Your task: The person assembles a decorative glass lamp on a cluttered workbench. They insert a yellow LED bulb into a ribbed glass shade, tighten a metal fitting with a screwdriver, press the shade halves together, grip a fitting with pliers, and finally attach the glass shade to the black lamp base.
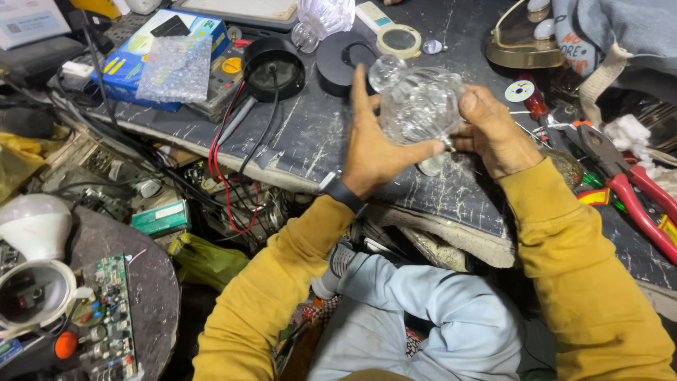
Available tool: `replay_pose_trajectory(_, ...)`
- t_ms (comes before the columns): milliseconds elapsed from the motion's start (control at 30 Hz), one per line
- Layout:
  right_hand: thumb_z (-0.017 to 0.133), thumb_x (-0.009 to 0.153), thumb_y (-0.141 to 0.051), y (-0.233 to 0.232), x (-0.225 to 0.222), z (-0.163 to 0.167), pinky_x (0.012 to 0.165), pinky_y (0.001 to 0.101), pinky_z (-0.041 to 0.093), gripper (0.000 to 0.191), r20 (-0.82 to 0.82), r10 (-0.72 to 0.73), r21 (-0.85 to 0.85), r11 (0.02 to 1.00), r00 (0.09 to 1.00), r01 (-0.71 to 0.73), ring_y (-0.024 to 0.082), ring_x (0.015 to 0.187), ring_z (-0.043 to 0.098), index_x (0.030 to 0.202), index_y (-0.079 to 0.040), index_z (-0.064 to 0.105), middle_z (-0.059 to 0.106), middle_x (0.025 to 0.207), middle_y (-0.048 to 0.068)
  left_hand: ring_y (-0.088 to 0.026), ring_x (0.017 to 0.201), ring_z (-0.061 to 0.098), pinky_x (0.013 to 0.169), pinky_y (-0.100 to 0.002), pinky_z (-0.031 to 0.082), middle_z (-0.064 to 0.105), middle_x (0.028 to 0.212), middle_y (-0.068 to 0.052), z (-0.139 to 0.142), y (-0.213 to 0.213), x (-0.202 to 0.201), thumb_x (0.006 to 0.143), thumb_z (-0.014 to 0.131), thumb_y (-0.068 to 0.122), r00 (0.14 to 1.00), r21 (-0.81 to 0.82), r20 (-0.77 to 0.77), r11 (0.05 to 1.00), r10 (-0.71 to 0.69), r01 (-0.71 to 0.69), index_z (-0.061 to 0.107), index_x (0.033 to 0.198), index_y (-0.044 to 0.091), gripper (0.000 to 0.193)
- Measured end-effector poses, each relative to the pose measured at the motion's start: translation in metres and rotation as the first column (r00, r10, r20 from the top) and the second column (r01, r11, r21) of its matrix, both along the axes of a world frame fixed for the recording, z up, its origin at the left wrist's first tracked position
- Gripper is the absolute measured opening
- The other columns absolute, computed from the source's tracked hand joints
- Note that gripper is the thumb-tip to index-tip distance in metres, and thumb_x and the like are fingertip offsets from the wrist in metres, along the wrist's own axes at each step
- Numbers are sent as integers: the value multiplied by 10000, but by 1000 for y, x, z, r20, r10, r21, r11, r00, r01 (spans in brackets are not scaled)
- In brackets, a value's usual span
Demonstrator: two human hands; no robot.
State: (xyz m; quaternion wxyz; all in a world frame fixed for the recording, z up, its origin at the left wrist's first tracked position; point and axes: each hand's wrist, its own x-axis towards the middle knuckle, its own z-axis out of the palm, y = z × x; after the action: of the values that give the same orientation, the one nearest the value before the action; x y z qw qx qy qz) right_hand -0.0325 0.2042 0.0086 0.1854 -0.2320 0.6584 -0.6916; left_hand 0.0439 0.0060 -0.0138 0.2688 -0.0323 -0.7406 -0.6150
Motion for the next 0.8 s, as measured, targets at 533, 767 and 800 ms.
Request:
replay_pose_trajectory(533,583,966,-673,59,-26,33,652,514,612,886,-31,312,-600,754,950,-267,471,1059,699,1522,2,441,591,1356,302,-256,1177,683,889,-322,651,588,1415,-144,48,11,38,939,753,240,924,4,-354,989,142,-151,585,1387,51,514)
replay_pose_trajectory(767,445,921,-811,50,-16,46,573,490,620,1100,101,504,-700,648,858,-299,565,973,706,1618,40,413,511,1385,498,-190,1121,661,924,-317,555,677,1252,-114,89,-16,-24,1046,674,168,881,-67,-473,997,-3,-33,569,1363,-10,378)
replay_pose_trajectory(800,439,935,-823,47,-14,48,579,481,619,1107,108,495,-694,659,862,-292,558,945,709,1615,50,408,505,1378,505,-179,1079,687,901,-314,567,704,1189,-93,96,-17,-30,1030,676,162,884,-79,-463,997,-60,26,586,1314,-15,347)
